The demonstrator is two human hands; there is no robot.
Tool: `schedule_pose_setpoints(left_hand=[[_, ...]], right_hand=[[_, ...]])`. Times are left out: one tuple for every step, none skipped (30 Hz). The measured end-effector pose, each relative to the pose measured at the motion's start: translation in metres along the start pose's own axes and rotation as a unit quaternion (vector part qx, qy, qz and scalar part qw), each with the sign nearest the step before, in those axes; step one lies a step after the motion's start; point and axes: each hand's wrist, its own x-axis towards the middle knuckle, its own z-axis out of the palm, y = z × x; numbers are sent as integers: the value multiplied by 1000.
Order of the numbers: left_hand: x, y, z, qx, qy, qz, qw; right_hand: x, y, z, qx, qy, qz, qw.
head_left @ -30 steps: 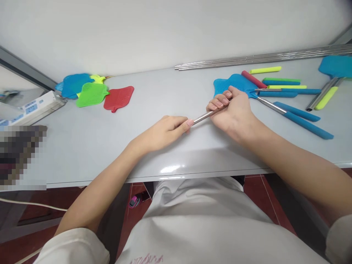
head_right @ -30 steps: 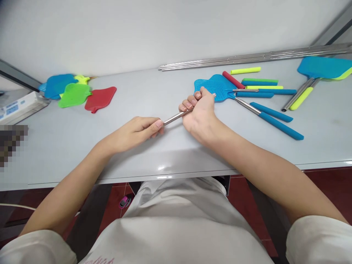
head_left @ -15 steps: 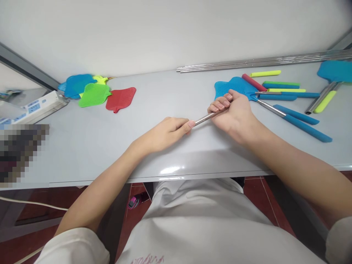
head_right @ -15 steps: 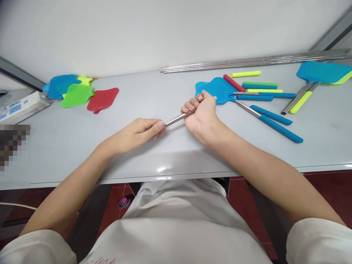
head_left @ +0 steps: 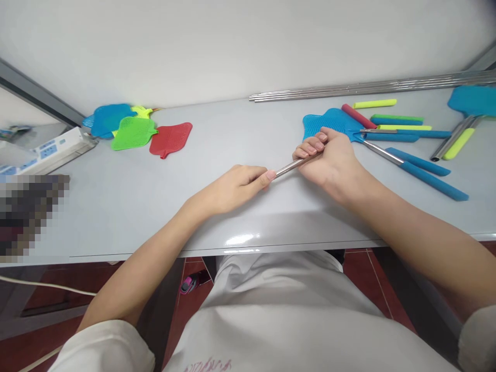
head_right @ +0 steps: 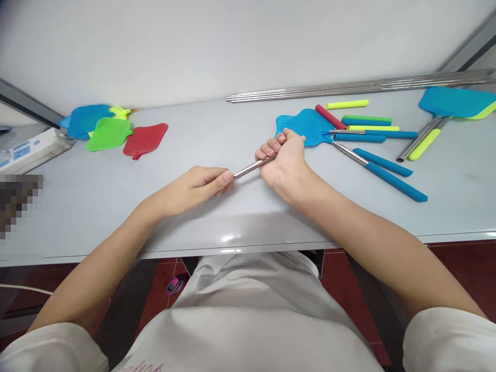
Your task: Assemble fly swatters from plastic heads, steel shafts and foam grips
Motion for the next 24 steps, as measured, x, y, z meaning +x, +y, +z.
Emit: schedule_pose_setpoints(left_hand=[[0,0,0,2,-1,1,1000],[0,0,0,4,-2,2,1000],[0,0,0,7,-4,2,1000],[0,0,0,9,-6,1,1000],[0,0,0,11,-8,0,1000],[0,0,0,13,-11,-2,1000],[0,0,0,14,-13,-3,1000],[0,0,0,14,-16,-4,1000],[0,0,0,14,-18,-6,1000],[0,0,0,15,-19,-8,1000],[0,1,0,15,-19,-10,1000],[0,1,0,16,-18,-13,1000],[0,1,0,15,-16,-15,1000],[0,2,0,14,-14,-16,1000],[0,2,0,13,-13,-15,1000],[0,3,0,11,-12,-13,1000],[0,3,-1,9,-11,-11,1000],[0,3,-1,7,-9,-9,1000],[0,3,-1,6,-8,-7,1000],[0,3,-1,5,-7,-5,1000],[0,2,-1,5,-6,-4,1000],[0,2,-1,6,-6,-4,1000],[0,2,-1,8,-6,-6,1000],[0,2,-1,10,-7,-8,1000]], right_hand=[[0,0,0,-1,0,2,1000],[0,0,0,-2,0,5,1000],[0,0,0,-5,-1,8,1000],[0,0,0,-7,-2,10,1000],[0,0,0,-11,-2,11,1000],[0,0,0,-14,-1,12,1000],[-1,1,0,-17,0,13,1000],[-1,1,0,-19,1,15,1000],[-1,1,0,-21,2,18,1000],[-2,2,0,-22,2,23,999],[-3,2,0,-23,2,30,999],[-3,3,1,-25,2,36,999],[-4,4,1,-29,2,42,999],[-6,5,1,-34,1,47,998],[-7,6,1,-38,0,52,998],[-8,7,1,-39,0,56,998],[-10,8,1,-39,-2,61,997],[-11,9,1,-37,-3,66,997],[-12,10,1,-37,-5,71,997],[-13,11,0,-38,-7,75,996],[-13,11,0,-41,-10,77,996],[-14,12,0,-44,-12,79,996],[-14,13,0,-46,-13,79,996],[-14,13,-1,-46,-13,79,996]])
